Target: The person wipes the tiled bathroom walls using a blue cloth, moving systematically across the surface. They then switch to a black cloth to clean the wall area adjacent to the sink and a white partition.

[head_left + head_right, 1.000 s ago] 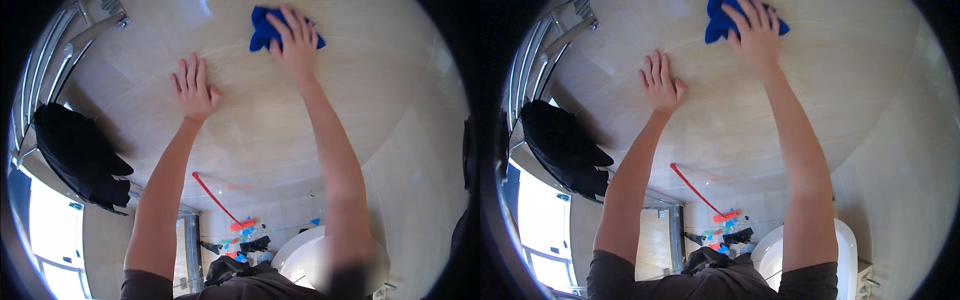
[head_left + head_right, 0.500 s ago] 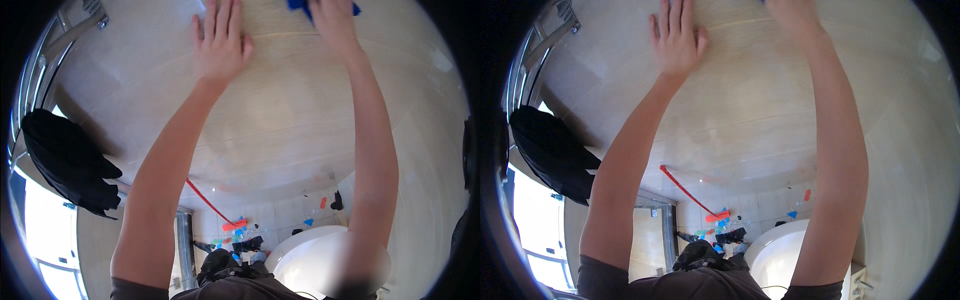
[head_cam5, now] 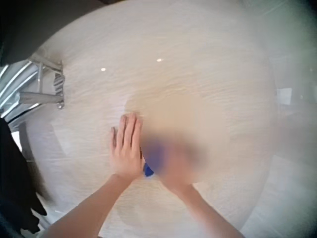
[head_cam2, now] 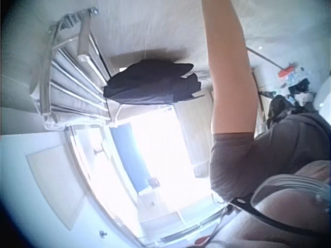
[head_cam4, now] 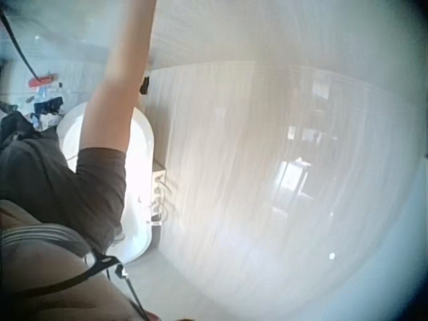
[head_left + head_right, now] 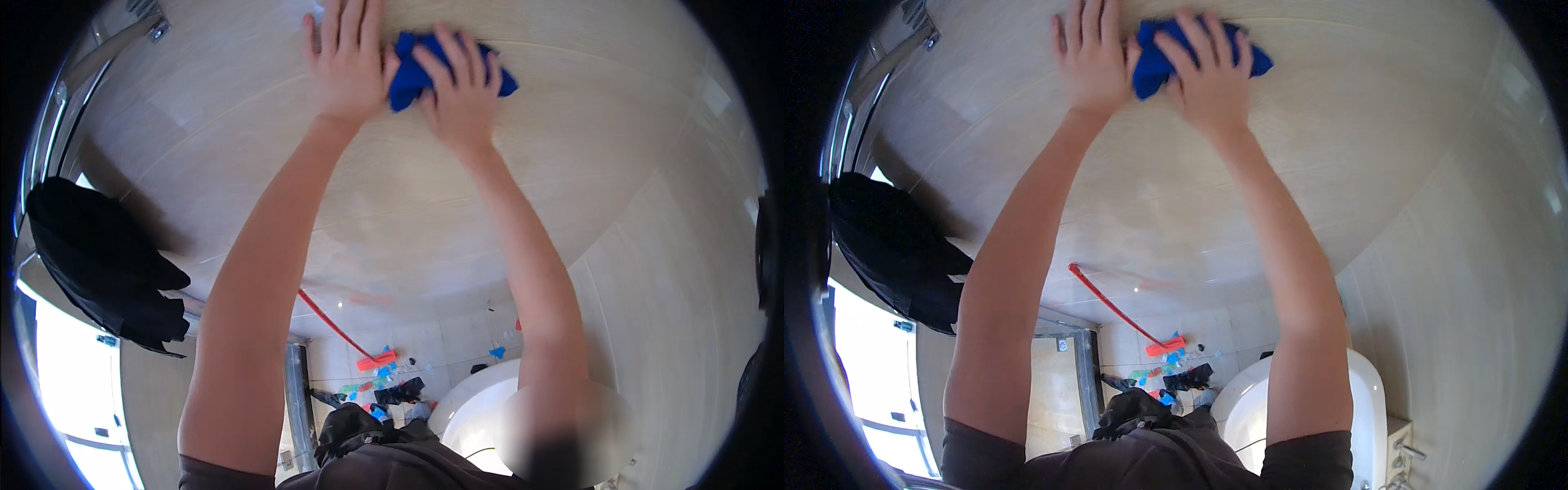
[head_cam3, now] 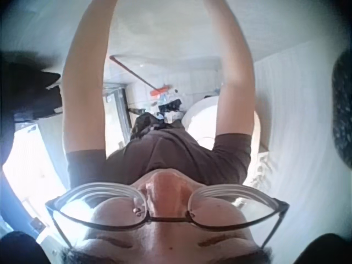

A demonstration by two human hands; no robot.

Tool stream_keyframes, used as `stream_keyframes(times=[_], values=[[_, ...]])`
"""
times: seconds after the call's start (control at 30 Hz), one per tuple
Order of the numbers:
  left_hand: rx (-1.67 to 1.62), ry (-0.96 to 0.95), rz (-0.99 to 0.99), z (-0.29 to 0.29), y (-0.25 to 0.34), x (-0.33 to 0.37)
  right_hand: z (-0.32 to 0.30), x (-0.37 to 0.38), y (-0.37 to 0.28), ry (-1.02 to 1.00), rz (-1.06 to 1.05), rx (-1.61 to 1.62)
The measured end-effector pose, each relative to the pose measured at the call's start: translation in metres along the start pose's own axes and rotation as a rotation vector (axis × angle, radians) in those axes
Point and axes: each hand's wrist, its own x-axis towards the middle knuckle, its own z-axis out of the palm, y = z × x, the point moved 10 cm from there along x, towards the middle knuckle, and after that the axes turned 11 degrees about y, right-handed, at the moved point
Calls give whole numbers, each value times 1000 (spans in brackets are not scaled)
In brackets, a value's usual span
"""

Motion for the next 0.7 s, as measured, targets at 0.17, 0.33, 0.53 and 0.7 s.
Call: stream_keyframes(times=[0.17,0.33,0.53,0.7], values=[[-18,10,-19,0,-3,-1,1,-6,6,-228,-248,57],[-97,-8,-46,-9,0,4,-39,85,64,201,43,51],[-37,-56,174,-3,18,0,-31,54,42,396,106,-115],[-122,-125,202,4,16,-10,-5,-30,15,118,129,-84]])
